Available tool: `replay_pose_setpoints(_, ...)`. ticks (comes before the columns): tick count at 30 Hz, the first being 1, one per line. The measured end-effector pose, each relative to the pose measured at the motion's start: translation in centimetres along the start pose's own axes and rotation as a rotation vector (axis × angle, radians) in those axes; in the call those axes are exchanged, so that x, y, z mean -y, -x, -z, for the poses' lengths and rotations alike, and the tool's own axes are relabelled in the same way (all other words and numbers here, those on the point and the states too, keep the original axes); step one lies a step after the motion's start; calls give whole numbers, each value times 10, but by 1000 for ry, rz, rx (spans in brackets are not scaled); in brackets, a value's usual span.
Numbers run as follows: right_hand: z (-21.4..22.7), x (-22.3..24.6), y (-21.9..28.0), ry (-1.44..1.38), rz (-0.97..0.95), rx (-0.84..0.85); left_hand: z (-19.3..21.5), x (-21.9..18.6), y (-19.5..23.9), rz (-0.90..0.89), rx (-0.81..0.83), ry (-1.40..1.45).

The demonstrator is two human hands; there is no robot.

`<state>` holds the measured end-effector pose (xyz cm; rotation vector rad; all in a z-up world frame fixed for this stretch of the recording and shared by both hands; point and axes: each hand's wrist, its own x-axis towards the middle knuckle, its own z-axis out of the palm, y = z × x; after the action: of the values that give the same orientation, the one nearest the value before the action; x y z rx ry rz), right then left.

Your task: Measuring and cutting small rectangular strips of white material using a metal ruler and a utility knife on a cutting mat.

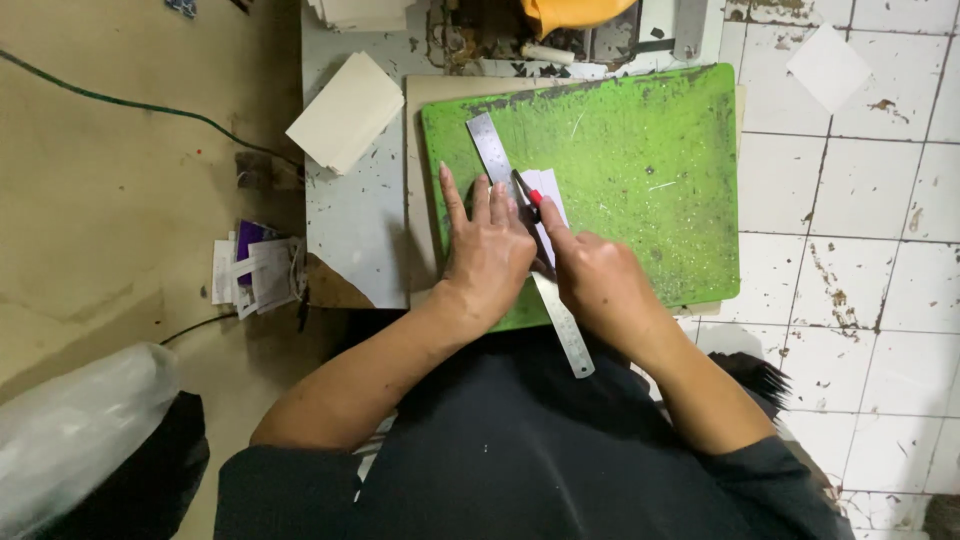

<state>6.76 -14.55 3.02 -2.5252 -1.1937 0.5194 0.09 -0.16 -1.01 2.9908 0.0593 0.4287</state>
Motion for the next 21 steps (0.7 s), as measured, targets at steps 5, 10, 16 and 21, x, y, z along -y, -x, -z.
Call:
replay_pose_setpoints(5,-1,4,39,-15,-28,59,9,0,1,5,117,-14)
replay_pose_setpoints(10,-13,3,98,-29,-129,161,9,6,1,38,353,-30)
replay_pose_setpoints(16,-93,-18,116,-303,-105,-327,6,23,18,-12,94,143)
replay_pose_setpoints(21,-136,-55,124,-178,2,-677,-10,39,29,168,117,158)
